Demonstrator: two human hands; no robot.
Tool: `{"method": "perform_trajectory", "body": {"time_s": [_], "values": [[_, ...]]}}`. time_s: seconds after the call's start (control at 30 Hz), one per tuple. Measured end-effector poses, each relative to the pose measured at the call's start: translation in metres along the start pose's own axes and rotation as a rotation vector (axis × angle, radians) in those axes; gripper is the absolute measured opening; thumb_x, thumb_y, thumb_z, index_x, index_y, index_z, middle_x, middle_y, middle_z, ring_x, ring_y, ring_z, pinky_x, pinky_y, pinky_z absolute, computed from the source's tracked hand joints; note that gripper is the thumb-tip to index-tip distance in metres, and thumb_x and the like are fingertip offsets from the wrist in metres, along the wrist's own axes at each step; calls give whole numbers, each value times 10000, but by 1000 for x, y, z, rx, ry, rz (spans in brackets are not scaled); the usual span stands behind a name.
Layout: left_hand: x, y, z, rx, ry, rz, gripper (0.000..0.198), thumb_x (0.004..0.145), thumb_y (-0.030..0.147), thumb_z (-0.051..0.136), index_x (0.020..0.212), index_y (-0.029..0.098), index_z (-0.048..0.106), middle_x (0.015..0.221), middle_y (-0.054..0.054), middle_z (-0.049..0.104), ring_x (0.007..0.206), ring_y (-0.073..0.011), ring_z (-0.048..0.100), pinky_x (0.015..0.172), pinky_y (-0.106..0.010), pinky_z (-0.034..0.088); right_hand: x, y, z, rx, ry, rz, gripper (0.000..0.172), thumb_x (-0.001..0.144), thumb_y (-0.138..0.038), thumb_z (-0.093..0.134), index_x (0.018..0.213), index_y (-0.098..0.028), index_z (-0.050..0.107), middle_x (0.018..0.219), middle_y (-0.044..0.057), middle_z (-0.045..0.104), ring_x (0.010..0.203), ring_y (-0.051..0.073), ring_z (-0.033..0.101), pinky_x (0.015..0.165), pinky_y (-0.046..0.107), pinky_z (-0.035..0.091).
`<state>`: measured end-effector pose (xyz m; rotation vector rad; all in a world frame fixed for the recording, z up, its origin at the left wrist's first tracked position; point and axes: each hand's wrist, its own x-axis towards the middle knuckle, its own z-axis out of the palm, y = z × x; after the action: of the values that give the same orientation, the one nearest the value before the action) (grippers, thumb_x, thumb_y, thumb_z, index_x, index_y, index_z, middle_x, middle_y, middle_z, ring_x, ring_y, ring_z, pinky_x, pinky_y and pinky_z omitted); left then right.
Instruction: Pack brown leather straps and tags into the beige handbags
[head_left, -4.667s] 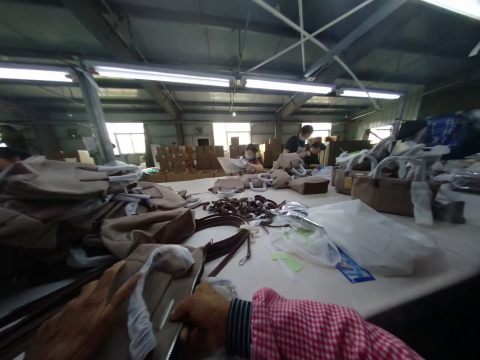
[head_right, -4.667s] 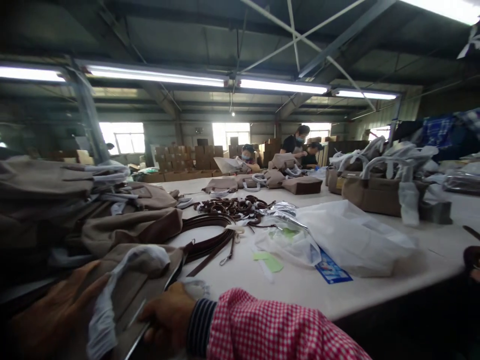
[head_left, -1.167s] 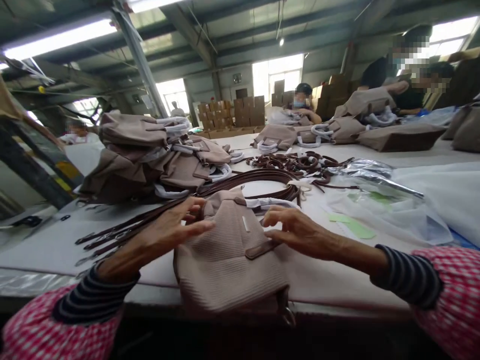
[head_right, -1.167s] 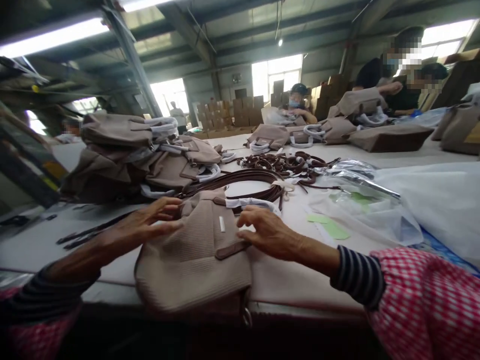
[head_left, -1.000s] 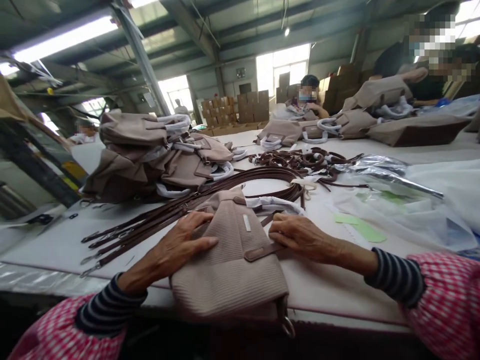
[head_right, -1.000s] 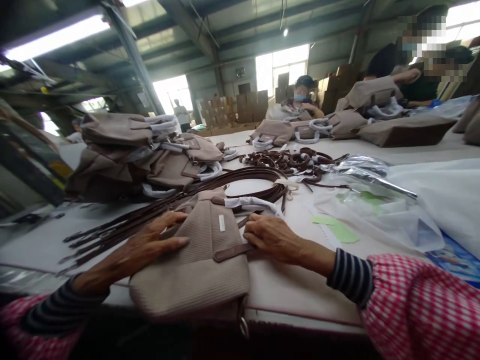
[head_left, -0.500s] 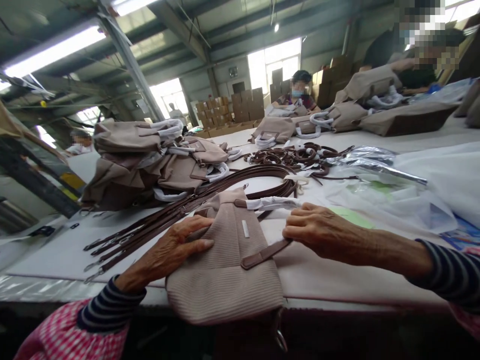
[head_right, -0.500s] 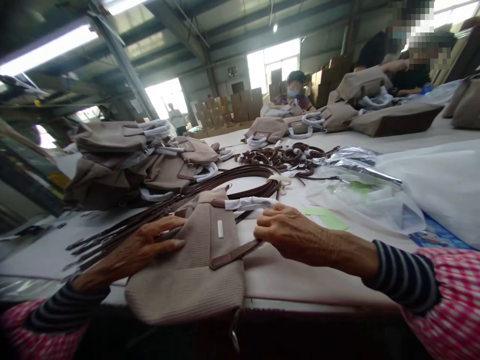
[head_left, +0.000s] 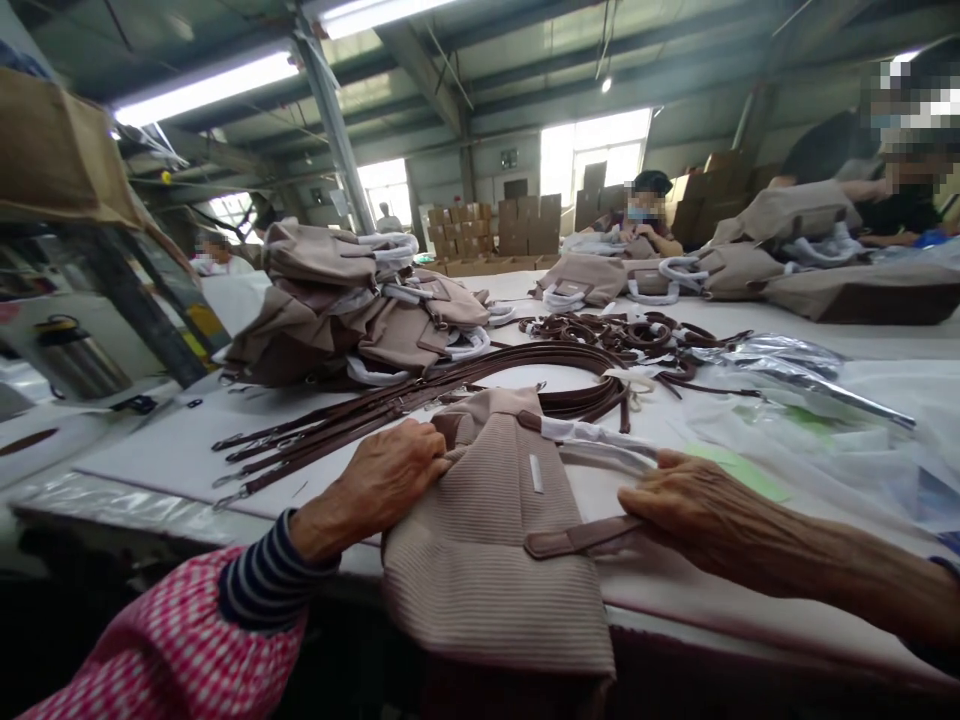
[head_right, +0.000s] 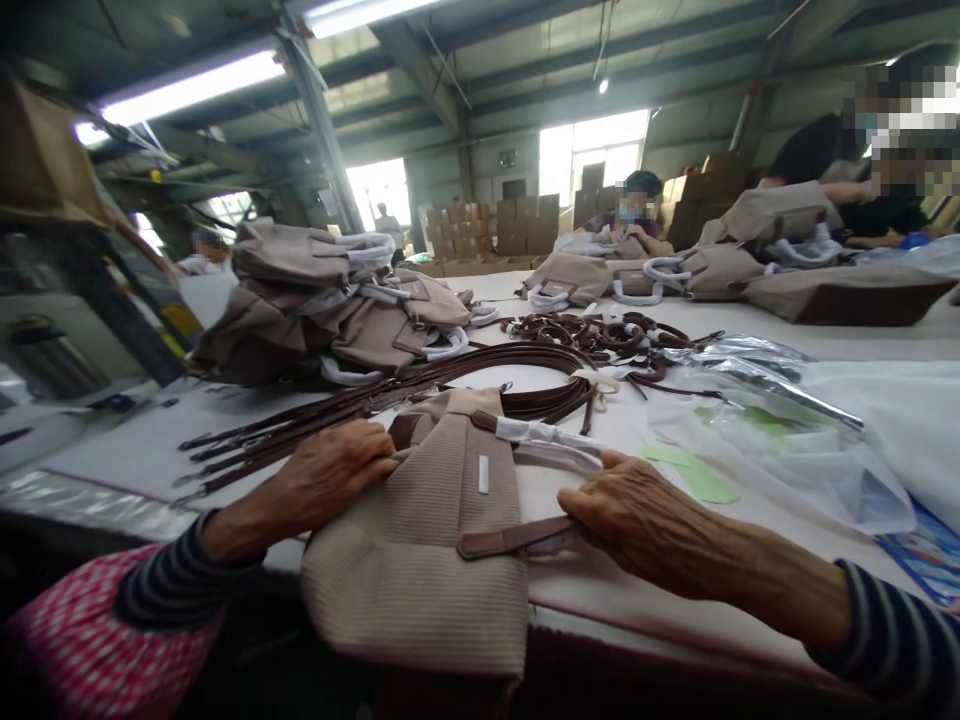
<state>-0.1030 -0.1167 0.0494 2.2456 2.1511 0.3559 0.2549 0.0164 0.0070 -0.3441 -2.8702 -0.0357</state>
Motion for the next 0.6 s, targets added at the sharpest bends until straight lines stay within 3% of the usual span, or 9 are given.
{"method": "perform_trajectory", "body": {"time_s": [0.17,0.23,0.3,0.4,0.53,0.6], "values": [[-33,11,22,-107,438,-80,313,1009,369,475,771,241,632,847,-67,661,885,-256,577,825,-394,452,-8,4,13,39,-32,72,213,1031,-196,479,833,-238,546,693,20,597,599,204,479,592,349,237],[-43,12,26,-188,533,-170,329,1006,411,487,768,244,640,841,-62,664,887,-257,584,830,-397,453,-8,4,14,33,-46,69,237,1036,-191,465,818,-234,546,688,20,590,603,201,469,602,348,235],[-43,10,24,-286,460,-259,338,977,474,532,760,242,648,833,-45,678,858,-250,601,794,-384,455,-8,5,15,20,-74,77,245,1037,-198,464,810,-232,548,682,21,578,611,204,465,608,347,229],[-23,2,10,-377,193,-273,387,935,558,571,743,231,647,766,-13,674,763,-225,604,707,-348,436,-7,7,14,6,-101,116,220,1030,-211,479,830,-233,567,691,24,577,626,211,487,608,341,224],[17,-11,-4,-331,111,-10,259,964,343,477,1018,219,698,1011,-45,718,936,-232,638,868,-361,482,-7,8,16,2,-95,134,207,1030,-215,478,856,-237,589,713,30,598,611,210,500,603,341,230],[34,-16,-5,-270,77,114,361,882,178,454,1148,217,695,1153,-70,711,1058,-242,634,974,-382,477,-8,8,18,2,-83,127,178,1020,-223,501,872,-242,597,736,39,614,615,216,506,602,346,233]]}}
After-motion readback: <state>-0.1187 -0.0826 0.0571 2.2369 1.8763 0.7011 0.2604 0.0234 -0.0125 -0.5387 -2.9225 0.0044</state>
